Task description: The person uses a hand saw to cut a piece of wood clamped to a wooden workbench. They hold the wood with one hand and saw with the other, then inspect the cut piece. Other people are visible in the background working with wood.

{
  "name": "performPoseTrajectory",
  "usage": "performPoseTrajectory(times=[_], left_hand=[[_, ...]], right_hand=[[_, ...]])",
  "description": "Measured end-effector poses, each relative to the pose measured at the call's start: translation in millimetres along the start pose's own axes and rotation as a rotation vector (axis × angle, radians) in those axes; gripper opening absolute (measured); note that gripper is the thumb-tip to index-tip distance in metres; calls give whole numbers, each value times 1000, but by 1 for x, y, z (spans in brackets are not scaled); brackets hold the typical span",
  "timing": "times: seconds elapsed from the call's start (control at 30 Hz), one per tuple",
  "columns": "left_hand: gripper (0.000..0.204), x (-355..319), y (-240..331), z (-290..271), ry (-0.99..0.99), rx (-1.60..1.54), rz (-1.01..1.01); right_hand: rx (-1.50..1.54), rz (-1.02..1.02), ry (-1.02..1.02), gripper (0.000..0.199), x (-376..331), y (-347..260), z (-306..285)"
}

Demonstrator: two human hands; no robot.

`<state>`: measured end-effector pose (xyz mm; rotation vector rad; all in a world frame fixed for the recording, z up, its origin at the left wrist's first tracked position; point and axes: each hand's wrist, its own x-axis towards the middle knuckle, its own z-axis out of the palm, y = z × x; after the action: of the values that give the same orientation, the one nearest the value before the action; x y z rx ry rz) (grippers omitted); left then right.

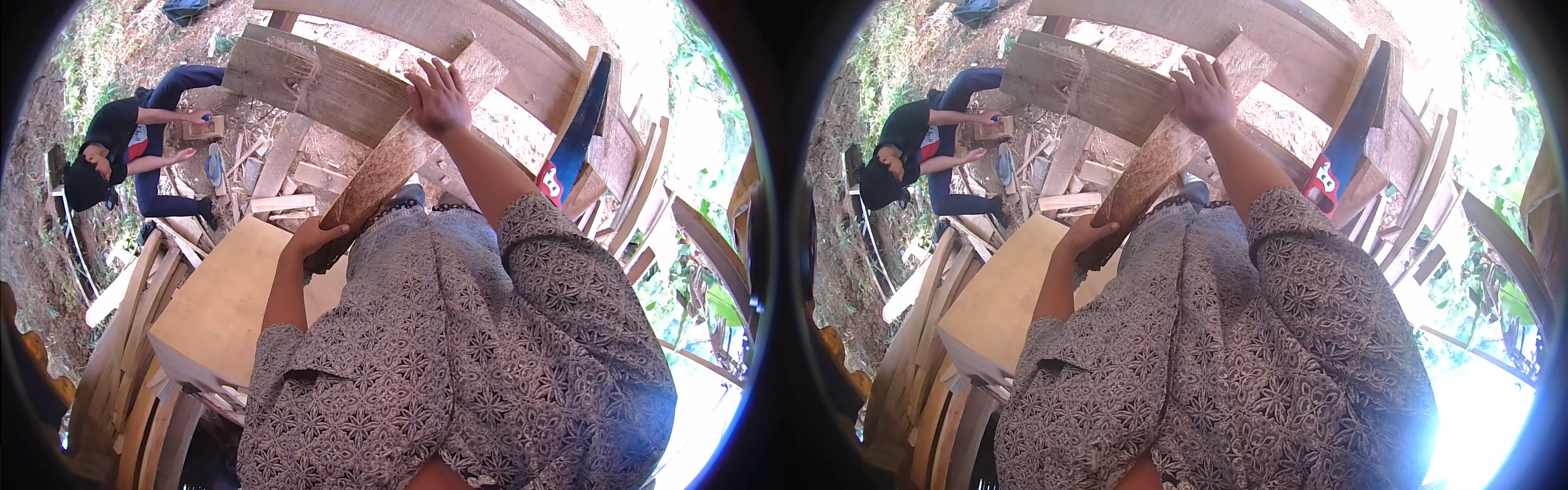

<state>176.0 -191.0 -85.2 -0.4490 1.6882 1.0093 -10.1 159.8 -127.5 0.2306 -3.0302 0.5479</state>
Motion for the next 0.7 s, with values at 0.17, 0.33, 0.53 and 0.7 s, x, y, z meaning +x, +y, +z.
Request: performPoseTrajectory(times=[0.17, 0.33, 0.53, 0.7], left_hand=[[69, -8, 12, 11, 101, 100, -116], [69, -36, 40, 10, 111, 129, -237], [73, -57, 56, 13, 102, 82, -181], [70, -89, 82, 21, 259, 250, -137]], right_hand=[[-40, -37, 22, 36, 2, -2, 4], [-18, -13, -56, 37, 3, -3, 3], [2, 6, -101, 39, 3, -4, -2], [19, -8, -63, 38, 0, 2, 1]])
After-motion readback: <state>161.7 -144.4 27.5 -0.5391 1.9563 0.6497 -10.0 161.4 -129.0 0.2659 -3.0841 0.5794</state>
